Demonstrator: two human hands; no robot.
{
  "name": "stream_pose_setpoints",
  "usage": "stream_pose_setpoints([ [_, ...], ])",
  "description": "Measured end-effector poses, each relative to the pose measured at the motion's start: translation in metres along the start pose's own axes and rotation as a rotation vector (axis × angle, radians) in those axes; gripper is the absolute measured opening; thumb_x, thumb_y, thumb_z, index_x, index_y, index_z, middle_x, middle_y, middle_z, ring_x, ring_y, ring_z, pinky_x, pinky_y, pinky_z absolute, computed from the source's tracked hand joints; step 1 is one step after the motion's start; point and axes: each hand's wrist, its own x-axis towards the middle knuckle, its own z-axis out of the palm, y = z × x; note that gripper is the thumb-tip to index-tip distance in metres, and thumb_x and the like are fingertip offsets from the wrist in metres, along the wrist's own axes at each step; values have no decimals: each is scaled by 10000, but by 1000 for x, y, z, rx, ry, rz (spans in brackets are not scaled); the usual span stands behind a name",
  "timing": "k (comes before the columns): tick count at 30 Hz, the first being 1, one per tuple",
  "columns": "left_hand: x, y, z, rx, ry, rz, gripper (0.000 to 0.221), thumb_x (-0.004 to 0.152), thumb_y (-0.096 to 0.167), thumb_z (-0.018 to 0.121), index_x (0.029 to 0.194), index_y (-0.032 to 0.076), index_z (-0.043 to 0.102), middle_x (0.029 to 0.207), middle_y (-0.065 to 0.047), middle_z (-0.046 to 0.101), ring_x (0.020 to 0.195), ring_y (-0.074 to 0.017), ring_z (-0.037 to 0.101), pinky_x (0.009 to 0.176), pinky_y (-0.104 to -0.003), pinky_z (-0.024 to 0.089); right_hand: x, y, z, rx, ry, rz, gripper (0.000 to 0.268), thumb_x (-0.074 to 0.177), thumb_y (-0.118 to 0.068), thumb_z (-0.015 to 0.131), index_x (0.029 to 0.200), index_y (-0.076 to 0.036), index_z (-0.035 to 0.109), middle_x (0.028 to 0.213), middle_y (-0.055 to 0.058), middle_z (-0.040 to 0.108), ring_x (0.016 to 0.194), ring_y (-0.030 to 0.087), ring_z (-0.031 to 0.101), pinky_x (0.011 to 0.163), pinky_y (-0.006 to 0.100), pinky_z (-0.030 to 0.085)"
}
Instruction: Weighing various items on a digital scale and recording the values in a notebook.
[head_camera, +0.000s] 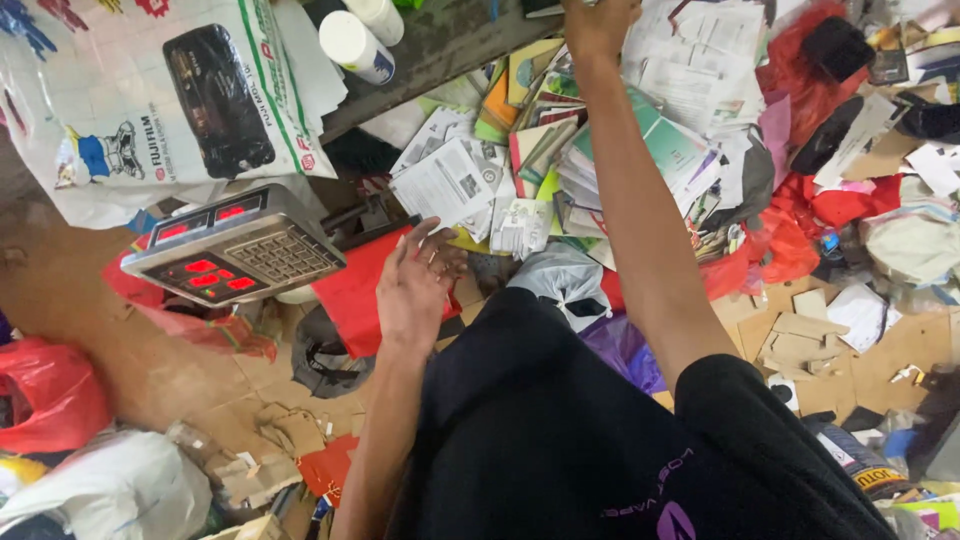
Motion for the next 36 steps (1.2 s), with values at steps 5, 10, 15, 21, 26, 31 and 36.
stream_pose_setpoints([
  [5, -1, 0, -5, -13, 44, 32, 483, 1073, 355, 398, 1384, 9, 525, 1229, -147, 632, 1040, -267, 622, 949, -414, 492, 3, -2, 5, 338, -4, 614, 745, 715, -318, 1001, 1093, 76, 493, 978, 180, 699, 900, 338, 720, 824, 423, 567],
  [10, -4, -2, -4, 27, 74, 21, 479, 1067, 355, 396, 1362, 6, 539, 1215, -144, 638, 1011, -261, 620, 907, -411, 490, 13, -35, -31, 792, -284, 1005, 384, 797, -227, 874, 960, 32, 643, 763, 78, 661, 678, 225, 638, 567, 399, 568],
  [15, -5, -8, -13, 54, 37, 38, 471, 1076, 352, 405, 1364, 5, 542, 1211, -148, 647, 1005, -258, 623, 899, -407, 488, 29, -56, -46, 553, -319, 978, 367, 823, -340, 816, 968, -18, 714, 797, 60, 687, 673, 183, 641, 526, 368, 567],
  [21, -16, -15, -28, 30, 31, 57, 481, 1079, 353, 407, 1379, 3, 541, 1201, -136, 648, 1028, -257, 633, 917, -408, 496, 20, -47, -37, 325, -298, 885, 465, 791, -387, 846, 1006, 8, 726, 921, 144, 713, 801, 264, 670, 660, 395, 580],
  [26, -35, -6, -28, 70, 83, 88, 485, 1079, 364, 392, 1373, 14, 552, 1189, -128, 649, 1033, -244, 619, 953, -422, 502, 15, -49, -7, 85, -260, 798, 560, 735, -419, 896, 1031, 23, 723, 1018, 192, 742, 920, 322, 715, 776, 399, 587],
  [31, -42, -10, -45, 47, 119, 90, 466, 1089, 361, 374, 1361, 30, 557, 1183, -137, 651, 1029, -251, 614, 943, -402, 479, 4, -56, -15, 194, -89, 621, 427, 675, -300, 892, 945, 15, 796, 966, 205, 790, 891, 345, 770, 755, 419, 586],
  [36, -43, -13, -43, 68, 129, 88, 460, 1083, 356, 373, 1349, 32, 562, 1194, -126, 654, 1030, -254, 618, 943, -405, 480, -2, -73, -32, 157, -102, 873, 446, 659, -320, 906, 903, 31, 777, 891, 198, 787, 809, 297, 783, 722, 404, 582],
])
